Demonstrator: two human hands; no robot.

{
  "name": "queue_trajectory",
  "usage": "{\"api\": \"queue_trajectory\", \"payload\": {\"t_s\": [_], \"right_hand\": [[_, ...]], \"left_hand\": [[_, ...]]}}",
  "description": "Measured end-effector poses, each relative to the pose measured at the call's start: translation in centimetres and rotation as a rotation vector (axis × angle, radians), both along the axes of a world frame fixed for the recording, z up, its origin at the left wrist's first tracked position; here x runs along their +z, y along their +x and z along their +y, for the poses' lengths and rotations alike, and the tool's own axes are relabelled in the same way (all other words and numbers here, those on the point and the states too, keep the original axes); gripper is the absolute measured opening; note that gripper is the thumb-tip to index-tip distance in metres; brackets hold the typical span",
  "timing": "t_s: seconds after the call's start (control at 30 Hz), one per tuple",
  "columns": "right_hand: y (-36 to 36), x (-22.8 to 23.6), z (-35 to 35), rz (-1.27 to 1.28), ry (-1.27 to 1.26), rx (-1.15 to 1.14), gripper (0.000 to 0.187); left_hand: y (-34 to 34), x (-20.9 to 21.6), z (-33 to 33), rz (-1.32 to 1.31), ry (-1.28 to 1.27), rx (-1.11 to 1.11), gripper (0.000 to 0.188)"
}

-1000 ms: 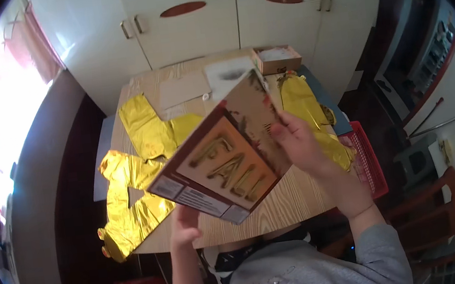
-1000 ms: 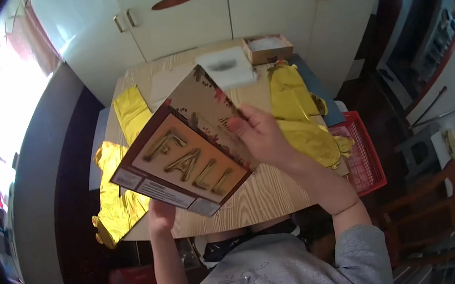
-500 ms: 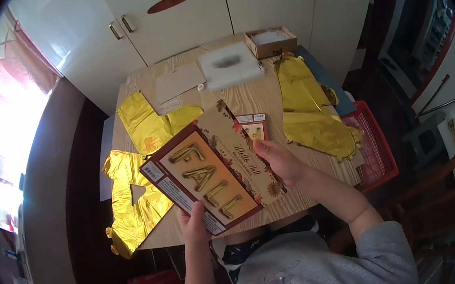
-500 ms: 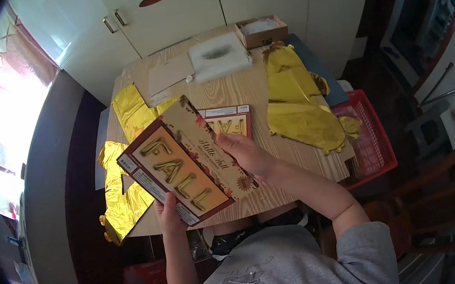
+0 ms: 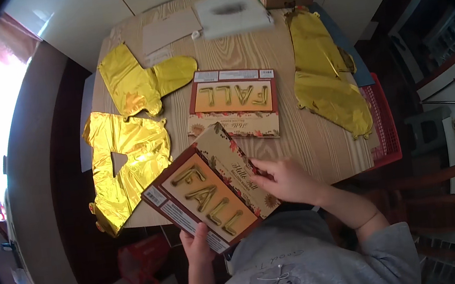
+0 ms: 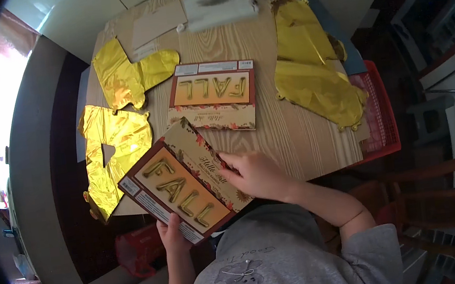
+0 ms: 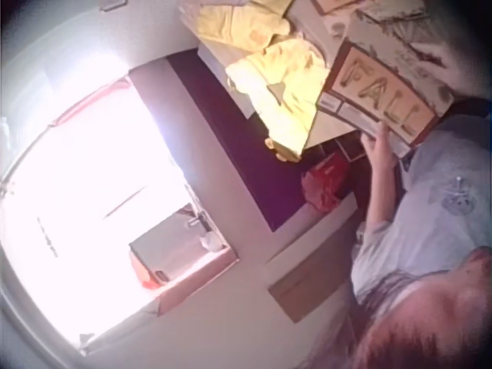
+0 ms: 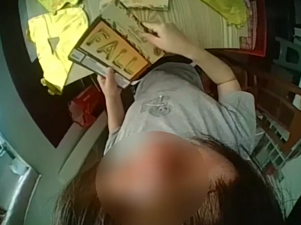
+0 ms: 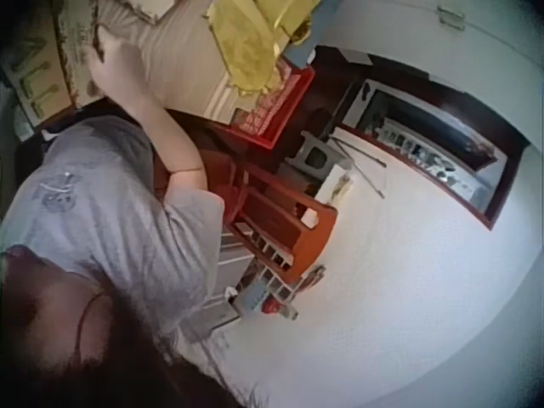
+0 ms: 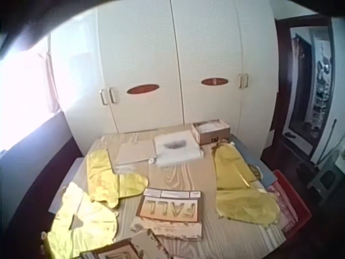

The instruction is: Sorting and inspecting decorative 'FALL' themed greeting cards and other papercraft items at a table.

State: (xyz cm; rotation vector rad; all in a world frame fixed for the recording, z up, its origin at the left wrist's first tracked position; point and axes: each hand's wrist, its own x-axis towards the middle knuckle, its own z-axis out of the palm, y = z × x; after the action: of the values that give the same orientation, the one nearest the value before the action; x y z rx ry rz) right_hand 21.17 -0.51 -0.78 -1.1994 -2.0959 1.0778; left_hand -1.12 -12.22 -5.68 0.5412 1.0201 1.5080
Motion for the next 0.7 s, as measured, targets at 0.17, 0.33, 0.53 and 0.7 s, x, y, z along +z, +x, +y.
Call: {"api": "queue_trajectory", "payload": {"t_s": [0.17, 0.33, 0.53, 0.7], "right_hand": [[-0.8, 0.0, -1.9, 0.064, 0.04, -0.124, 0.035], [-1.4, -0.2, -1.0, 0.159, 0.415, -0.111, 0.031], [-0.8, 1.8, -1.3, 0.38, -0.101, -0.125, 0.02], [-1.2, 1.0, -0.5, 0.335, 0.079, -0.181, 0.013]], "left_hand": [[0.8, -1.1, -0.6, -0.048, -0.046, 0.064, 0.033], [0.0, -1.5, -0.7, 0.075, 0.015, 0.091, 0.032], [-0.7, -1.1, -1.5, 0.373, 0.155, 0.163, 0.032], [0.0, 0.0, -2.2, 0.728, 0.219, 0.287, 0.036]]}}
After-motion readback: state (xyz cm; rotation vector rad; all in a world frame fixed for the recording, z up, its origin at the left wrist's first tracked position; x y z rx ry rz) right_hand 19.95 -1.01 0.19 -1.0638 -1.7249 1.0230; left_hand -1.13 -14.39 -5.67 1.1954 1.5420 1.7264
